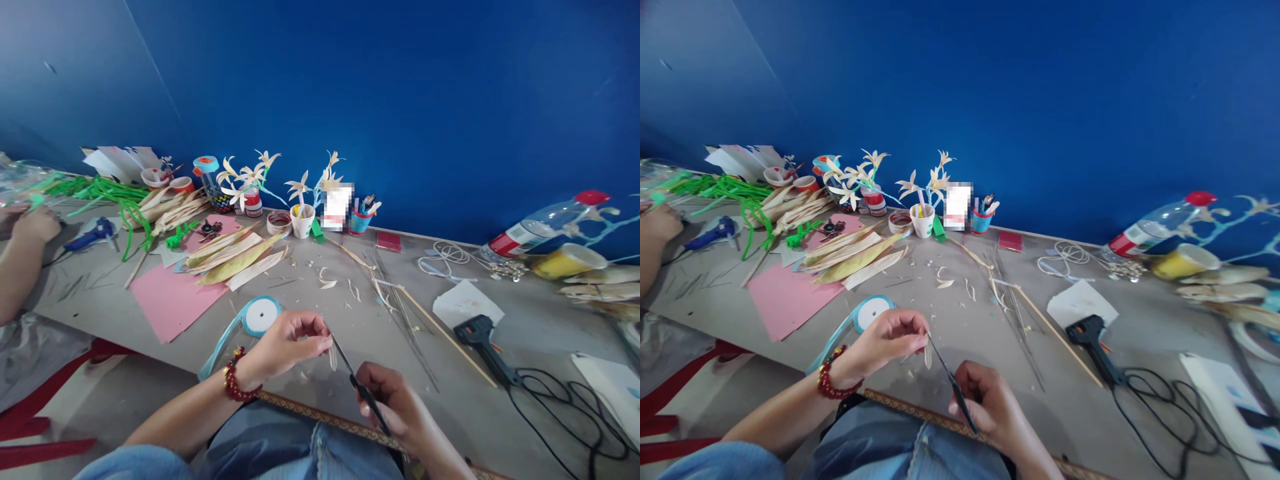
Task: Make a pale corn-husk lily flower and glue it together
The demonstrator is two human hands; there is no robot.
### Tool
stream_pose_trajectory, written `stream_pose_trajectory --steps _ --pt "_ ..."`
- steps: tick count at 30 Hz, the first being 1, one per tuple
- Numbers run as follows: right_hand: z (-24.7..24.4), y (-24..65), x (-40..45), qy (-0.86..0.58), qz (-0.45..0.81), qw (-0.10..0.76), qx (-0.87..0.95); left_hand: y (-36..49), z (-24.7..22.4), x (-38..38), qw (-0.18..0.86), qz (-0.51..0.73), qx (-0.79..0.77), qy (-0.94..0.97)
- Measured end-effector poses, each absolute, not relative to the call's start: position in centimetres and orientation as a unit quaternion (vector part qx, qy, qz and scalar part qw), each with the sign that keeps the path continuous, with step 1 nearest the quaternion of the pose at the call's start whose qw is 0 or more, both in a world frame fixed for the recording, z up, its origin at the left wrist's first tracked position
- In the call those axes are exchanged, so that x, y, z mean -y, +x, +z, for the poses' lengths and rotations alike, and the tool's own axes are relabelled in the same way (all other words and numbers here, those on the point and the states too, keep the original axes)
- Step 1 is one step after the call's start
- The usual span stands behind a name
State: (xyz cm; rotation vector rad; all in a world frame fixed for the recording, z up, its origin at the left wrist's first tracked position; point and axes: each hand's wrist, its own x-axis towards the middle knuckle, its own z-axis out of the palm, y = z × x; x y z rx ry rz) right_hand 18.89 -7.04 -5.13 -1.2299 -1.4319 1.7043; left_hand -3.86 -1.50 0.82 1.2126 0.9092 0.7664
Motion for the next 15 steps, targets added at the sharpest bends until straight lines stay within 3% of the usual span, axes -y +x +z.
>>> stream_pose_trajectory --steps 6,15 --pt "-4.7 19.3 6.9 -0.474 0.629 0.318 0.528 -4.0 1.2 1.5 0.681 0.330 -0.409 0.510" --pt "-1.4 15.5 6.0 -0.450 0.593 0.514 0.426 -3.3 0.6 1.7 0.636 0.314 -0.412 0.572"
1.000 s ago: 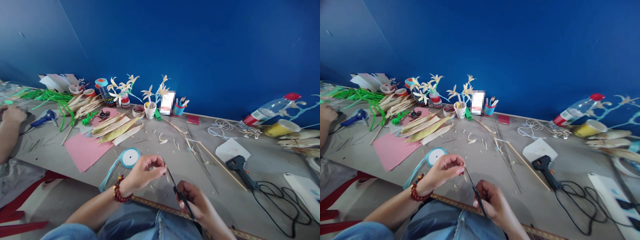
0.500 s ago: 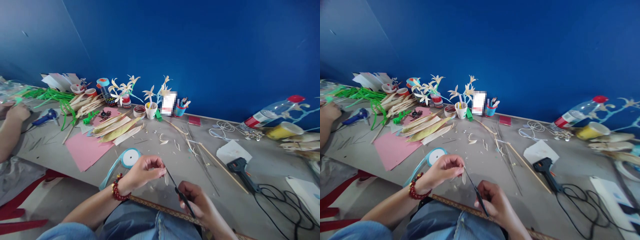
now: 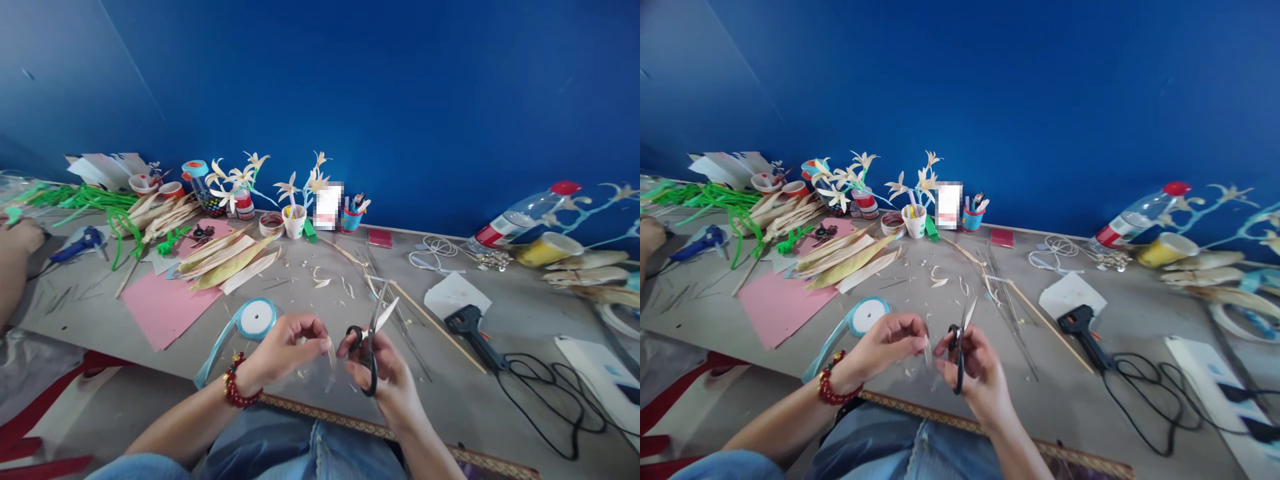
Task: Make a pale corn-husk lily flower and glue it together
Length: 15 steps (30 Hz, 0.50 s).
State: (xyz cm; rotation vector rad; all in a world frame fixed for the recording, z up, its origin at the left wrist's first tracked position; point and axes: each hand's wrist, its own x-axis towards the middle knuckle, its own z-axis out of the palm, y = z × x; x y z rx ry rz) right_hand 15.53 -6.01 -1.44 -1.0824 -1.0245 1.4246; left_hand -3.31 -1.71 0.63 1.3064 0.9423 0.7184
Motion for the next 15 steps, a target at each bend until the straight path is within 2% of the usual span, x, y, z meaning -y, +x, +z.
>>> stream_pose_trajectory --steps 5,11,15 --pt "-1.9 14.7 5.1 -0.453 0.593 0.509 0.429 -2.9 1.1 1.8 0.591 0.295 -0.412 0.627" --pt "-2.0 14.1 5.2 -0.463 0.578 0.579 0.341 -2.1 -0.1 2.9 0.551 0.341 -0.394 0.652" --pt "-2.2 14.1 5.3 -0.470 0.565 0.594 0.327 -1.7 -0.8 3.6 0.558 0.371 -0.404 0.623"
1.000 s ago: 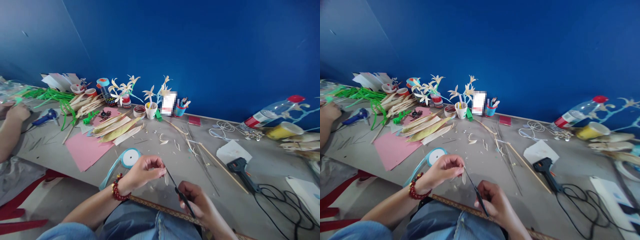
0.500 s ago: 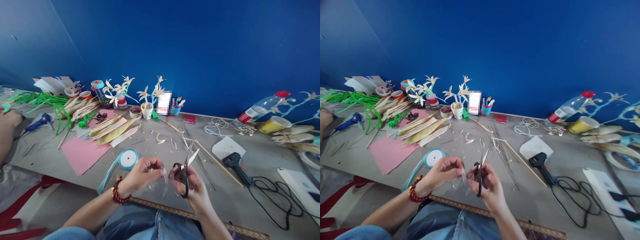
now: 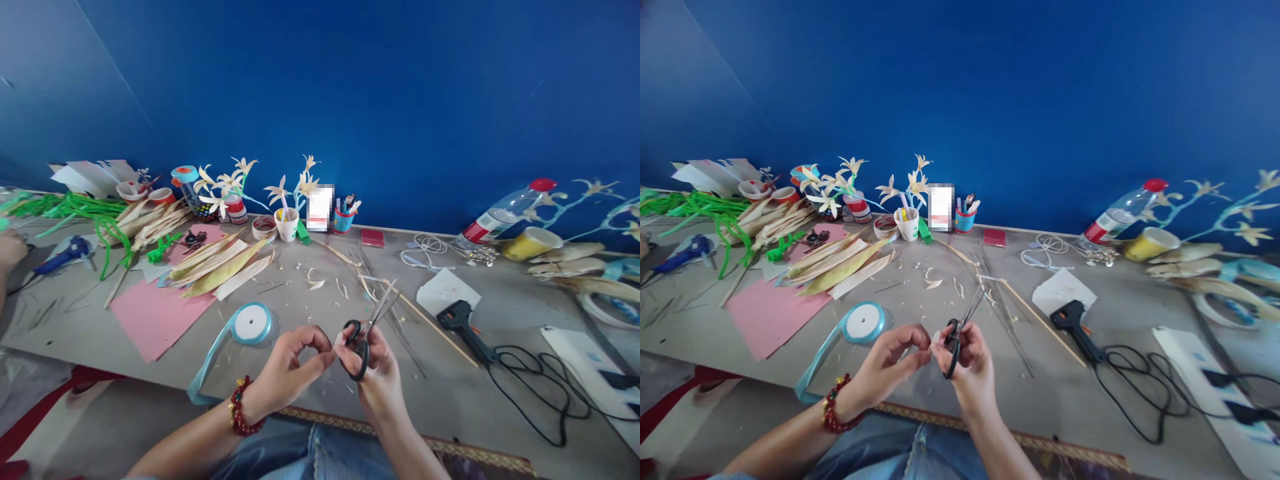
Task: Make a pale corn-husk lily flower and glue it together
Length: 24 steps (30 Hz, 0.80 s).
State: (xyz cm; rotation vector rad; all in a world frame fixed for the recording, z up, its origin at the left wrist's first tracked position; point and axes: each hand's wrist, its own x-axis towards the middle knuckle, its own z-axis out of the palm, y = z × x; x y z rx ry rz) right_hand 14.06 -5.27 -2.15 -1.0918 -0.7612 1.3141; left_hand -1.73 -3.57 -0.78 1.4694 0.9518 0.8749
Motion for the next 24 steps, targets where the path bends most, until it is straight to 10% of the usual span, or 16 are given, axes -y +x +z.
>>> stream_pose_trajectory --steps 13,24 --pt "-1.7 15.5 4.9 -0.454 0.603 0.518 0.403 -3.4 1.1 2.4 0.608 0.268 -0.342 0.665" --pt "-2.0 13.9 5.5 -0.462 0.573 0.589 0.333 -1.0 -1.5 3.6 0.644 0.479 -0.347 0.485"
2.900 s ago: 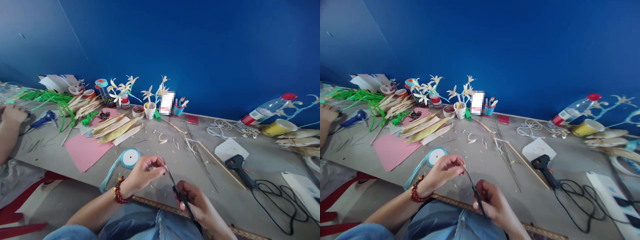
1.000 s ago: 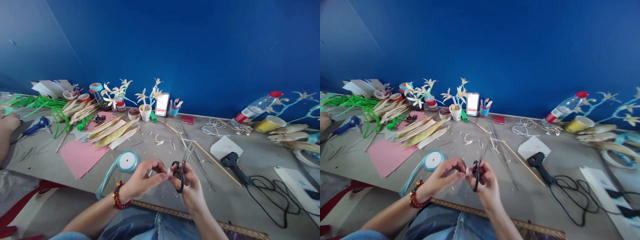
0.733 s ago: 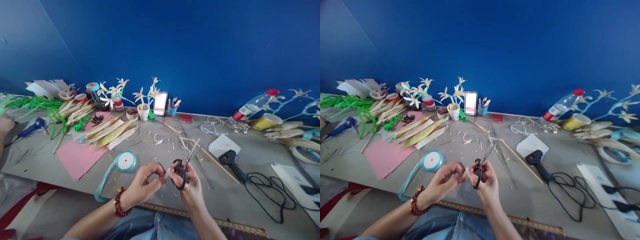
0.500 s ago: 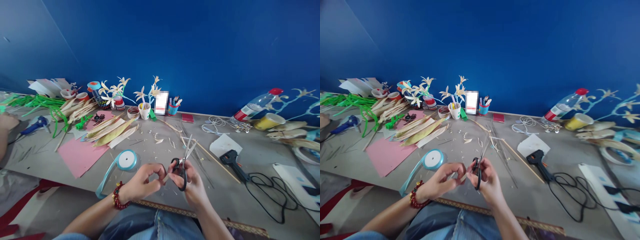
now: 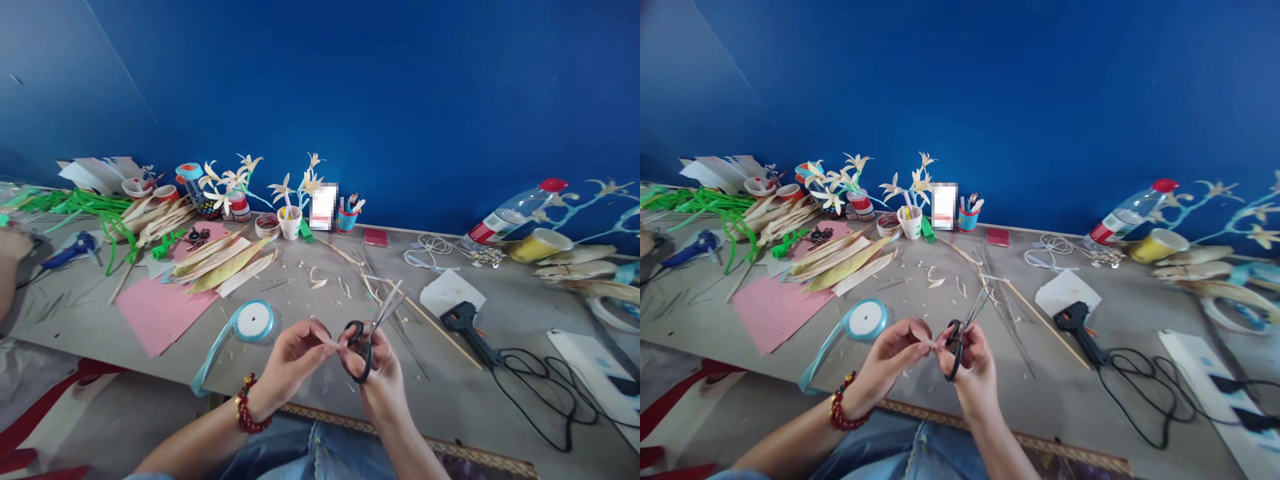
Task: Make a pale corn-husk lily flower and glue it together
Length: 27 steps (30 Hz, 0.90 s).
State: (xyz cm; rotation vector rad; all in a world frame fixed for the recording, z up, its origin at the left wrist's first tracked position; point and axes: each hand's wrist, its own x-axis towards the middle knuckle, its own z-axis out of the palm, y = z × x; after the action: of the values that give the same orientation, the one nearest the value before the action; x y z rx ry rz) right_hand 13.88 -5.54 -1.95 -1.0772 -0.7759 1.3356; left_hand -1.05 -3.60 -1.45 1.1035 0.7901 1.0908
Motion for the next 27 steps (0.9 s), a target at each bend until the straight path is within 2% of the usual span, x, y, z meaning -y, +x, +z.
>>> stream_pose_trajectory --steps 6,14,27 --pt "-2.0 14.3 5.9 -0.474 0.591 0.540 0.366 -0.7 -1.1 3.5 0.665 0.499 -0.338 0.440" --pt "-4.1 16.3 8.0 -0.425 0.675 0.389 0.461 -1.7 0.5 2.7 0.628 0.511 -0.350 0.471" --pt "-3.4 15.8 7.8 -0.418 0.705 0.366 0.440 -1.5 0.6 2.4 0.651 0.526 -0.301 0.457"
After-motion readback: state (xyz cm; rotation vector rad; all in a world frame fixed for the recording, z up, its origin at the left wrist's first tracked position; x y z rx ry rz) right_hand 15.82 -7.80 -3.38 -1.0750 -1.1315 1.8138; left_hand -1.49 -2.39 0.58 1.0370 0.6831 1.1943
